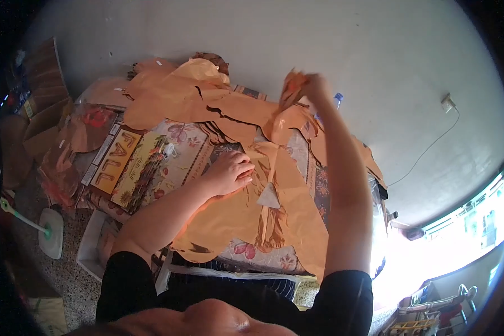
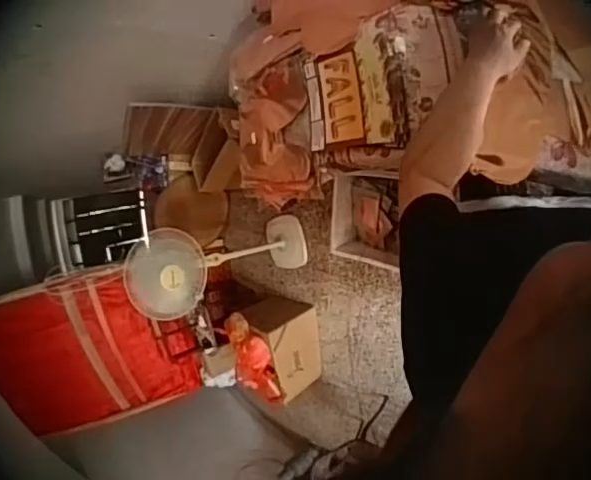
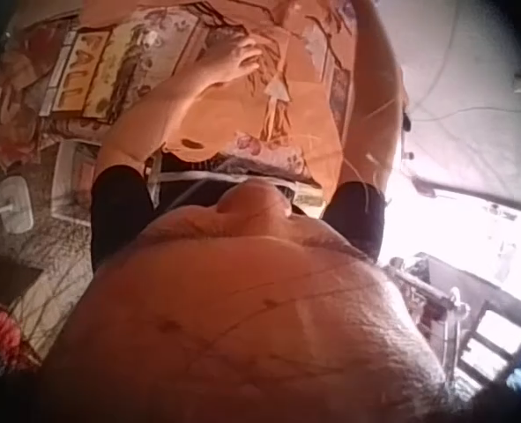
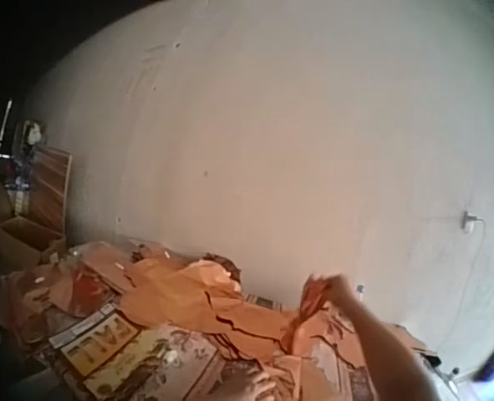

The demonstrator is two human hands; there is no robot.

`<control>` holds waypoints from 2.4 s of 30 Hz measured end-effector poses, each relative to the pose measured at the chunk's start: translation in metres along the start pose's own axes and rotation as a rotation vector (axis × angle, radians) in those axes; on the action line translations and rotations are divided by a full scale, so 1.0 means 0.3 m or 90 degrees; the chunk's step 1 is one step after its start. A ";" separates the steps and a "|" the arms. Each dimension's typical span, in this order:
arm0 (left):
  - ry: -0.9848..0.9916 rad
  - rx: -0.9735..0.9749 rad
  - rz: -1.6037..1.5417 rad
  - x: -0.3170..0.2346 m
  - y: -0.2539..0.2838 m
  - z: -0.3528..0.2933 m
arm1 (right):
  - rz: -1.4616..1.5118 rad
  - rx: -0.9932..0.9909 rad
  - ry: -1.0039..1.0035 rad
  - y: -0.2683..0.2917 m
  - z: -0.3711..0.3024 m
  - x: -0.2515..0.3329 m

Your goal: Folding decorative foil balloons and inserting them into plastic retail sleeves with backing cards.

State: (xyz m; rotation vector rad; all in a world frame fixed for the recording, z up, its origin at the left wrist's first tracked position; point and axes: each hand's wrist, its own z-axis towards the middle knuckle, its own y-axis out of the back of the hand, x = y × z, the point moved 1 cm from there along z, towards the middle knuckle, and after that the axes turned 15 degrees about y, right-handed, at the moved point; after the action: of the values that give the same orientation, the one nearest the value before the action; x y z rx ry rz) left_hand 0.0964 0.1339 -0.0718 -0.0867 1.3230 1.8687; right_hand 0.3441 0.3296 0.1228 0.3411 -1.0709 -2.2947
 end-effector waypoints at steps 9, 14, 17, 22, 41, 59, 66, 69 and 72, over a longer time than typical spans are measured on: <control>-0.002 -0.003 -0.007 0.016 0.006 -0.005 | -0.002 -0.144 -0.006 0.415 0.058 0.100; -0.027 -0.030 -0.011 0.014 0.009 -0.003 | -0.008 -0.298 0.048 0.575 0.033 0.171; -0.032 -0.032 -0.017 0.010 0.019 0.001 | -0.088 -0.363 0.249 0.631 -0.007 0.209; -0.033 -0.053 -0.014 0.013 0.020 -0.008 | 0.119 -0.160 0.209 0.554 -0.157 0.370; 0.000 0.099 0.052 -0.007 0.029 -0.041 | 0.722 0.636 0.138 0.469 -0.830 0.838; -0.015 0.073 0.066 -0.038 0.037 -0.042 | 0.099 0.355 0.116 0.018 -0.881 0.672; -0.004 0.134 -0.039 0.009 0.050 -0.017 | 0.100 0.387 0.103 0.011 -0.885 0.699; -0.037 0.130 0.004 0.000 0.066 -0.034 | 0.110 0.393 0.102 0.041 -0.883 0.723; -0.039 0.122 0.005 -0.012 0.083 -0.030 | 0.122 0.386 0.106 0.060 -0.878 0.740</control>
State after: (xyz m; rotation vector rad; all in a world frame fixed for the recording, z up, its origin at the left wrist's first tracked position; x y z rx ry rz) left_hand 0.0791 0.1220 -0.0554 0.0741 1.4542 1.7291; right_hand 0.2926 0.0249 -0.0307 0.6208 -1.6178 -1.7018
